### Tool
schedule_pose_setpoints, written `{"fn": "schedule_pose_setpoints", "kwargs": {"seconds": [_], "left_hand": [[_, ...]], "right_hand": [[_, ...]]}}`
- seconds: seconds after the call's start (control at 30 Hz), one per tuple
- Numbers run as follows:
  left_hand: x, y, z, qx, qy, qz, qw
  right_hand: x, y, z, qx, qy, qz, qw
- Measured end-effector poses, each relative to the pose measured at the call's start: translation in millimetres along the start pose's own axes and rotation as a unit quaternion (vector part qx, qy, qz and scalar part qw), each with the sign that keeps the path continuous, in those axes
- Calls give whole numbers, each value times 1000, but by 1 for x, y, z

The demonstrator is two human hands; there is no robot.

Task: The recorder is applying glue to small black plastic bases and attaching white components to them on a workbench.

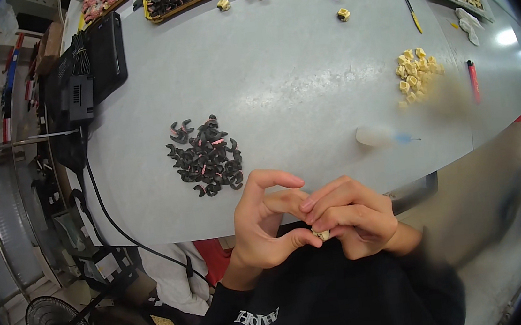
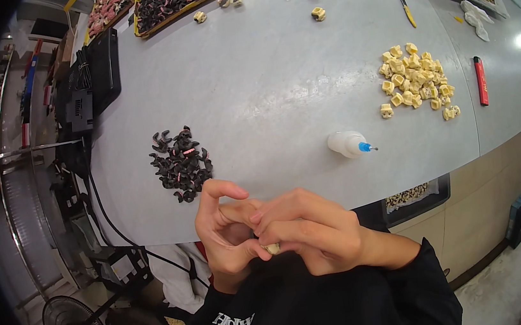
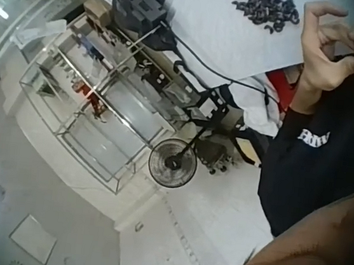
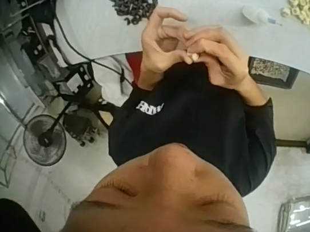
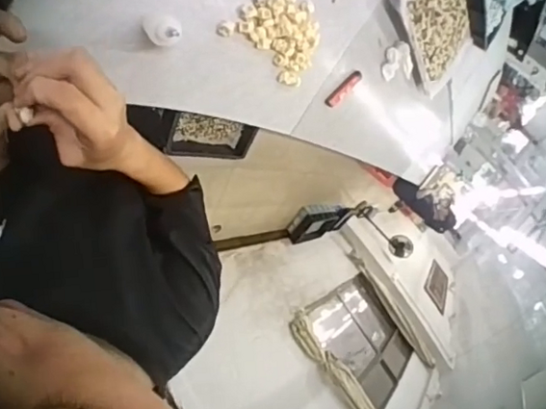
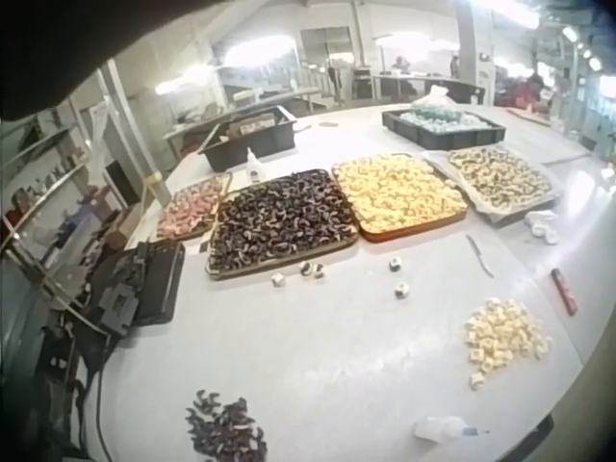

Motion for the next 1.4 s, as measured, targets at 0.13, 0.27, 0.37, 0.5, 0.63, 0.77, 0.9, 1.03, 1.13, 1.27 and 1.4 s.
{"fn": "schedule_pose_setpoints", "kwargs": {"seconds": [0.13, 0.27, 0.37, 0.5, 0.63, 0.77, 0.9, 1.03, 1.13, 1.27, 1.4], "left_hand": [[0, 1, 1, -2, 4, 10, 1000], [3, 2, -1, 16, 10, 14, 1000], [8, 5, -5, 57, 16, 18, 998], [16, -2, -8, 111, 222, 294, 923], [47, -41, -21, 329, 362, 463, 739], [60, -57, -14, 244, 266, 669, 650], [57, -69, -17, 219, 238, 629, 707], [58, -69, -14, 228, 212, 599, 738], [60, -68, -14, 223, 207, 614, 728], [65, -76, -17, 177, 226, 653, 701], [70, -78, -17, 126, 247, 669, 690]], "right_hand": [[-1, -3, 0, -20, -10, -20, 1000], [-1, -1, 3, -25, -21, -28, 999], [-2, -5, 10, -24, -5, -52, 998], [-2, -1, 34, 44, -4, -224, 974], [8, 15, 61, 158, 43, -281, 946], [0, 16, 38, 132, -2, -308, 942], [-8, 7, 9, 95, -27, -275, 956], [-10, -7, -12, 119, -39, -269, 955], [-15, -21, -17, 136, -56, -282, 948], [-20, -41, -21, 155, -76, -325, 930], [-15, -54, -23, 196, -80, -353, 912]]}}
Point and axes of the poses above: each hand's wrist, its own z-axis towards the middle knuckle, its own y-axis out of the palm, x = y × z, the point moved 2 cm from there along z, towards the middle knuckle, and after that the axes turned 8 degrees about x, right-handed, at the moved point
